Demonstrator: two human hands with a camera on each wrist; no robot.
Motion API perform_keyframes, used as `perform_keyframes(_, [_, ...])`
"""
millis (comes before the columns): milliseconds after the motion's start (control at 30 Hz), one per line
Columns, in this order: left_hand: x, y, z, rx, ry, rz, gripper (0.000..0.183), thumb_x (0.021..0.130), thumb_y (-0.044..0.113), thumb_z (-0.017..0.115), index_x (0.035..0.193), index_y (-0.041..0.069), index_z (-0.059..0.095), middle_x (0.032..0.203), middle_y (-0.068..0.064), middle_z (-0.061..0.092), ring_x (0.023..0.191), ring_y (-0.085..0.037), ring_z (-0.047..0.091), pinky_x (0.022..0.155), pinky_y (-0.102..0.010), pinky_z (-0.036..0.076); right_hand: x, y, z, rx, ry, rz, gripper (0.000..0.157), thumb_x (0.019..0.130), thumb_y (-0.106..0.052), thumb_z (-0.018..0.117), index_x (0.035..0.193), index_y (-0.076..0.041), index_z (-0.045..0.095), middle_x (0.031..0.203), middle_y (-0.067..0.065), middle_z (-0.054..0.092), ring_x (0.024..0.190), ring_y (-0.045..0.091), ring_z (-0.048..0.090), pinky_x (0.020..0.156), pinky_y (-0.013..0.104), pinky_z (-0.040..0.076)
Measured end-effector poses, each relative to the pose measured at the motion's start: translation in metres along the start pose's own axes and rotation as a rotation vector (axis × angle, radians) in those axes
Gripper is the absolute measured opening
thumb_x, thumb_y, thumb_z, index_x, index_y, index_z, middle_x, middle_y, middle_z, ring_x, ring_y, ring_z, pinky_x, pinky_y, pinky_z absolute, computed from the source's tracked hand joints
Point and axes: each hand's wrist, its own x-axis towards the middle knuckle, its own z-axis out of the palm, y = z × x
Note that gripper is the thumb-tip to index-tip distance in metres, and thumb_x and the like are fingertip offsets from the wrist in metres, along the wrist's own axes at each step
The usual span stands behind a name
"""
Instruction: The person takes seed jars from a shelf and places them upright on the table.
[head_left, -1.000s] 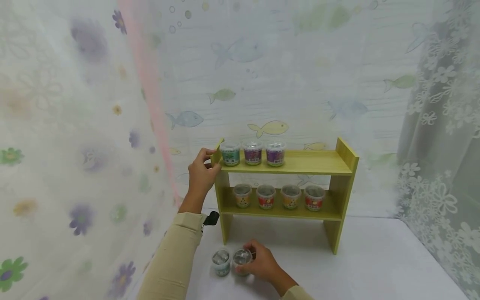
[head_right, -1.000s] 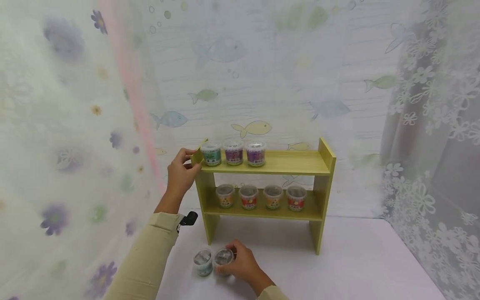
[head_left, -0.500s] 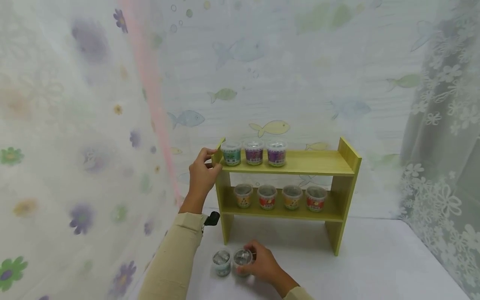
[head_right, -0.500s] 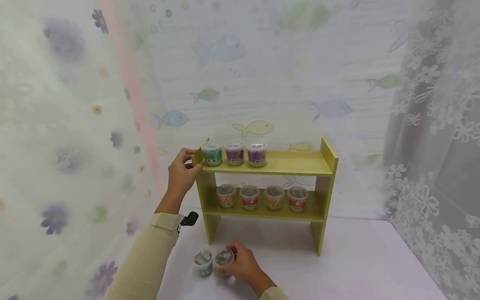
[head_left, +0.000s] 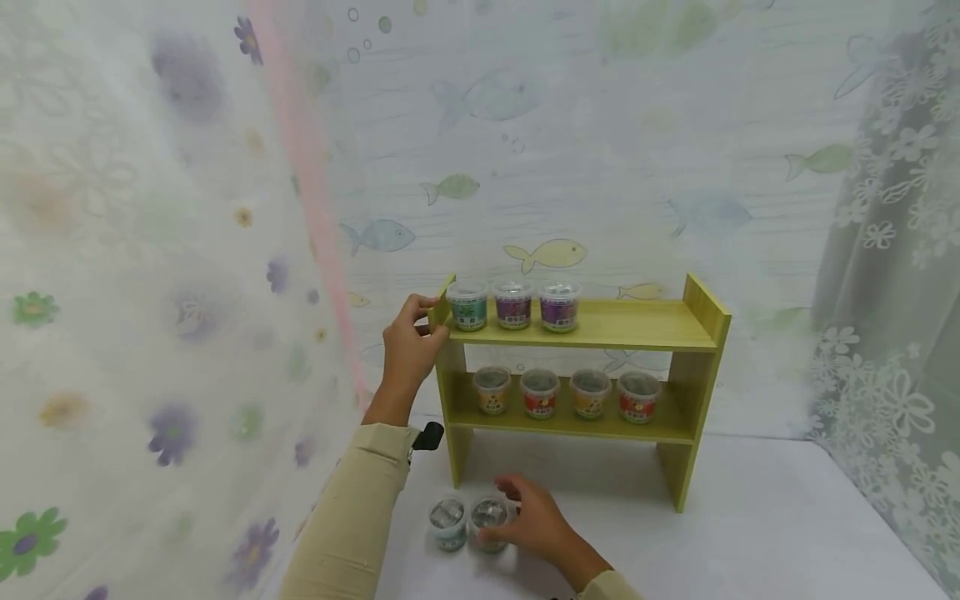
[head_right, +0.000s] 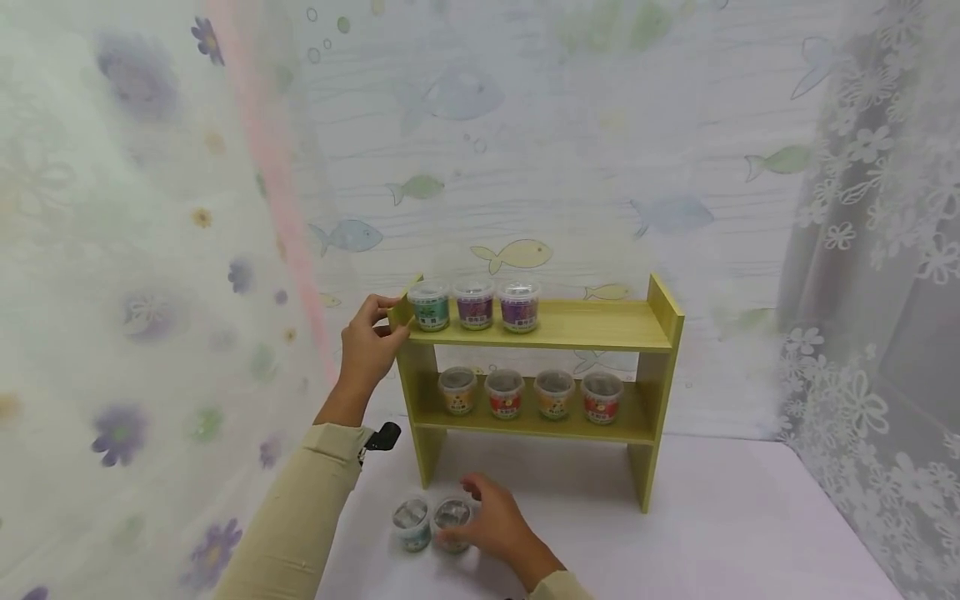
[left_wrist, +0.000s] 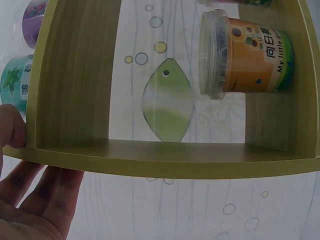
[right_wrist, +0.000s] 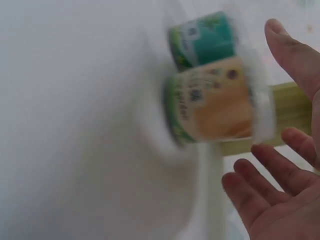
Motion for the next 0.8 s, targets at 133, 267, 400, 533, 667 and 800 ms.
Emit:
perform_keyframes(133, [0.000,0.000,0.001,0.001,0.003,0.005,0.037,0.090,0.008,0.067,0.125,0.021,0.064,0.134,-0.014,0.068,0.105,-0.035,0.076,0.079,-0.049,0.062,0.000,-0.010,-0.014,-0.003,0.024,-0.031,0.084,0.071,-0.041,0.095,0.140,-0.010,0.057,0.143,0.014,0.061,0.134,0.037,0.056,0.106,0.054,0.050])
perform_keyframes(267, [0.000,0.000,0.001,0.002,0.003,0.005,0.037,0.091,0.008,0.066,0.125,0.021,0.064,0.134,-0.014,0.068,0.106,-0.035,0.075,0.080,-0.050,0.062,0.001,-0.025,-0.033,-0.011,0.056,-0.096,0.076,0.076,-0.041,0.092,0.138,-0.012,0.057,0.140,0.010,0.062,0.132,0.033,0.057,0.106,0.054,0.049])
perform_keyframes(400, [-0.001,-0.001,0.001,0.001,-0.002,0.001,0.036,0.091,0.009,0.066,0.125,0.021,0.064,0.133,-0.013,0.068,0.106,-0.035,0.075,0.081,-0.050,0.062,-0.002,-0.048,-0.053,-0.018,0.098,-0.188,0.072,0.077,-0.043,0.090,0.135,-0.014,0.059,0.137,0.007,0.064,0.129,0.032,0.060,0.104,0.053,0.050])
perform_keyframes(533, [-0.001,0.000,-0.001,-0.001,-0.008,0.005,0.035,0.091,0.009,0.066,0.124,0.021,0.064,0.133,-0.014,0.068,0.106,-0.036,0.075,0.081,-0.051,0.062,-0.005,-0.075,-0.073,-0.062,0.192,-0.287,0.066,0.076,-0.035,0.093,0.130,-0.013,0.063,0.130,0.005,0.068,0.124,0.027,0.063,0.101,0.049,0.054])
perform_keyframes(667, [0.001,-0.001,-0.002,0.006,-0.007,0.011,0.036,0.091,0.009,0.066,0.124,0.022,0.064,0.133,-0.015,0.067,0.106,-0.035,0.075,0.081,-0.050,0.062,-0.005,-0.097,-0.095,-0.159,0.293,-0.391,0.061,0.073,-0.029,0.095,0.125,-0.016,0.067,0.124,0.001,0.070,0.115,0.021,0.068,0.096,0.046,0.057])
perform_keyframes(800, [0.000,-0.003,0.000,0.002,-0.015,0.003,0.036,0.092,0.010,0.066,0.125,0.023,0.064,0.135,-0.014,0.067,0.107,-0.035,0.075,0.080,-0.050,0.062,-0.007,-0.112,-0.117,-0.246,0.349,-0.475,0.059,0.074,-0.032,0.094,0.124,-0.014,0.067,0.120,0.000,0.070,0.110,0.019,0.069,0.092,0.041,0.059])
